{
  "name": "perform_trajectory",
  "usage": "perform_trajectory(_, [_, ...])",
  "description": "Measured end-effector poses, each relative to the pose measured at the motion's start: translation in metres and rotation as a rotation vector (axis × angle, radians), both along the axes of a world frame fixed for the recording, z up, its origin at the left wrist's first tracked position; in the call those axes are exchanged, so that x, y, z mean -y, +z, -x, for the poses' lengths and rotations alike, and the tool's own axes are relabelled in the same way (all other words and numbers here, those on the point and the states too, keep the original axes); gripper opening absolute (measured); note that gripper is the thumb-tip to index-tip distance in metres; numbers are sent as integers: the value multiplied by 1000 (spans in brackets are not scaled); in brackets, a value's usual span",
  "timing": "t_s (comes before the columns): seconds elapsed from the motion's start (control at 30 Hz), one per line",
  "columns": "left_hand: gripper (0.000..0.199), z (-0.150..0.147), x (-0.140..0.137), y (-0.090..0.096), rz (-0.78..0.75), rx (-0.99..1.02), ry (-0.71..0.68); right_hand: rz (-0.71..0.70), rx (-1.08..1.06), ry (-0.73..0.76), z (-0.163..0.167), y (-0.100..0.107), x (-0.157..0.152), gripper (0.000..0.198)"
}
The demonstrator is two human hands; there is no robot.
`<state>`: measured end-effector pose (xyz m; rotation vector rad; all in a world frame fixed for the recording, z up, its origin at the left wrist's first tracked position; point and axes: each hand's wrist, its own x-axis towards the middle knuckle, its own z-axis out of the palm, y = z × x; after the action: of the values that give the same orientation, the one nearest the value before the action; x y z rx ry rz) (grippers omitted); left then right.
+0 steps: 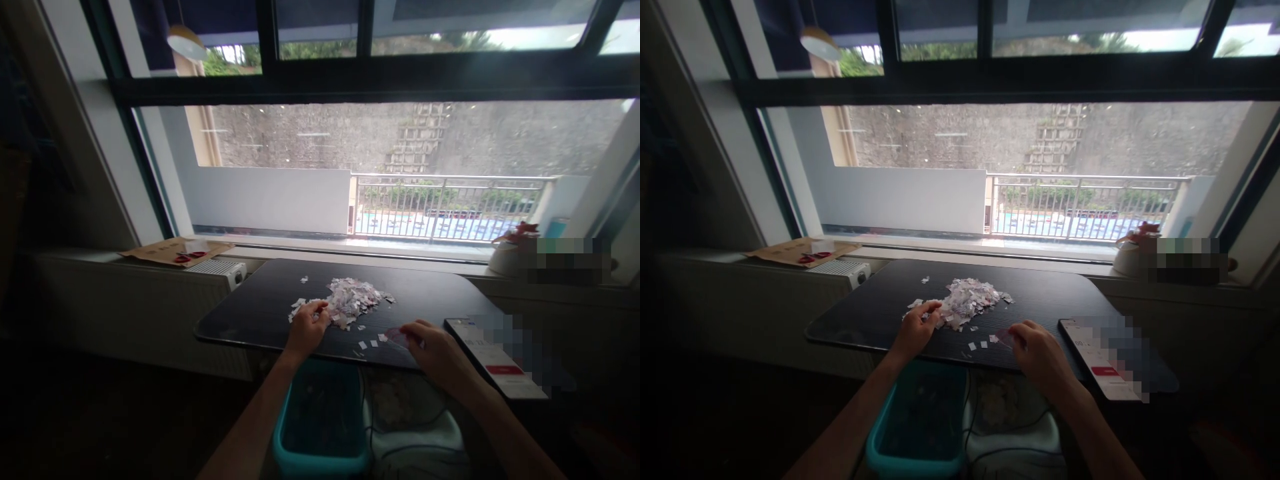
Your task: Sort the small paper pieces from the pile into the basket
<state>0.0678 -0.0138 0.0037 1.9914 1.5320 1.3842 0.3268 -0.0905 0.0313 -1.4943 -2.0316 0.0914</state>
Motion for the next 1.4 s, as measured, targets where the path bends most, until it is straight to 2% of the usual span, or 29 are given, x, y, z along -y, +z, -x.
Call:
perform_trajectory(0.2, [27, 0, 0, 0, -1, -8, 1, 25, 16, -113, -6, -7, -3, 31])
perform_trajectory(0.43, [28, 0, -1, 0, -7, -18, 10, 31, -45, -129, -16, -14, -8, 34])
perform_trajectory(0.57, [28, 0, 0, 0, -3, -21, 5, 99, -75, -66, -13, -10, -7, 33])
perform_trajectory(0.77, [28, 0, 0, 0, 0, -14, -1, 37, -67, 1, 13, -1, -15, 34])
perform_trajectory(0.9, [27, 0, -1, -1, 1, -6, 7, 46, -13, 32, 26, -2, -27, 34])
perform_trajectory(1.2, [27, 0, -1, -1, -12, -24, 21, 72, 63, 2, 34, -2, -38, 34])
perform_trajectory(1.4, [27, 0, -2, -2, -3, -23, 26, 65, 117, 44, 33, 2, -32, 33])
